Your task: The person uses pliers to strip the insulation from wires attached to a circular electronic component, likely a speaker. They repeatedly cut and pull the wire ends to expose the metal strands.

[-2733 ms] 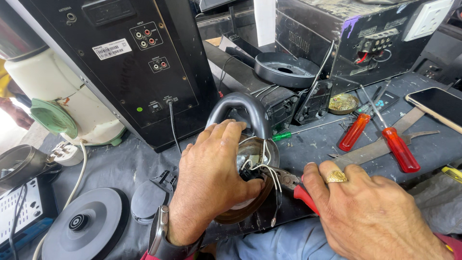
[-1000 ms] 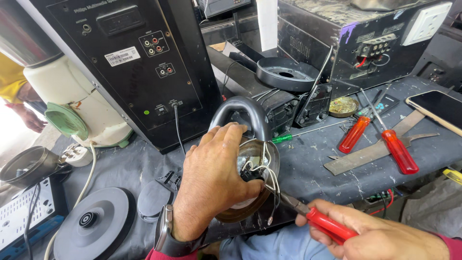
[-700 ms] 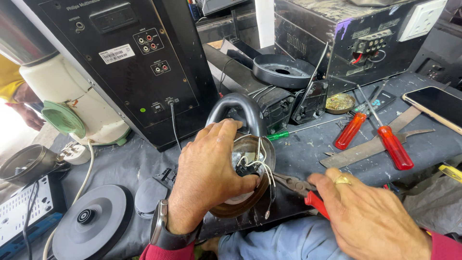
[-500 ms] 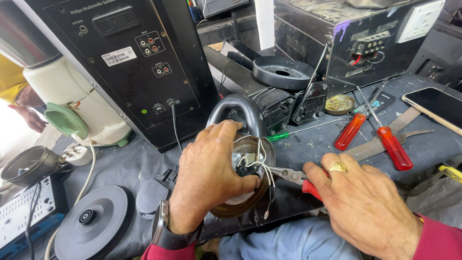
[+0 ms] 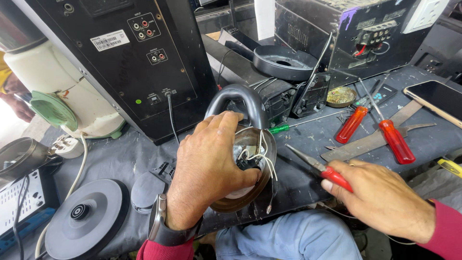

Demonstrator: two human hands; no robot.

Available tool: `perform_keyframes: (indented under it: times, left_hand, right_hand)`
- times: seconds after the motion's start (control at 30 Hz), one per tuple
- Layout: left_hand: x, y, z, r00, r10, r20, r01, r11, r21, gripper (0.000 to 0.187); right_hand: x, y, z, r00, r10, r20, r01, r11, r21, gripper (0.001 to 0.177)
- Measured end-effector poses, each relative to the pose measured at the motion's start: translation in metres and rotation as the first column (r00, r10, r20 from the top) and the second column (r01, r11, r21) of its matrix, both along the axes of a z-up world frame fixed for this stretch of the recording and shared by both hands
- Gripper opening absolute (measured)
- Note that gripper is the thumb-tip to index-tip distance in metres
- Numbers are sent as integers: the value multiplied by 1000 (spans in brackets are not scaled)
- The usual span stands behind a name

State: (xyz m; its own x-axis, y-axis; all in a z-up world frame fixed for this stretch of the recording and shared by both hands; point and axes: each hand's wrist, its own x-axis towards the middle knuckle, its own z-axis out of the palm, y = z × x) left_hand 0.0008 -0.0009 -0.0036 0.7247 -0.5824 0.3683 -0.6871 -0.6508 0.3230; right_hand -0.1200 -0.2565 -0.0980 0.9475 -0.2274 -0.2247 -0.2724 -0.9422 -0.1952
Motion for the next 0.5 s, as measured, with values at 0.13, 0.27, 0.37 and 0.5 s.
perform_keyframes:
  times: [0.13,0.27,0.37,0.5]
  left_hand:
    - [0,-1,2,1000,2,-7,-2,1000,6,86]
    - [-2,-1,2,1000,8,-4,-8,1000,4,81]
    - [-2,-1,3,1000,-3,22,3,1000,-7,82]
    - [-3,-2,3,1000,17,-4,-17,1000,17,83]
  right_hand:
    - [-1,-18,-15,985,-43,168,-27,918,395,27]
    - [-6,-23,-24,911,52,409,-232,884,405,64]
    - [-11,-15,-19,953,52,298,-108,979,175,66]
    - [-11,-4,-2,986,80,149,-125,938,323,57]
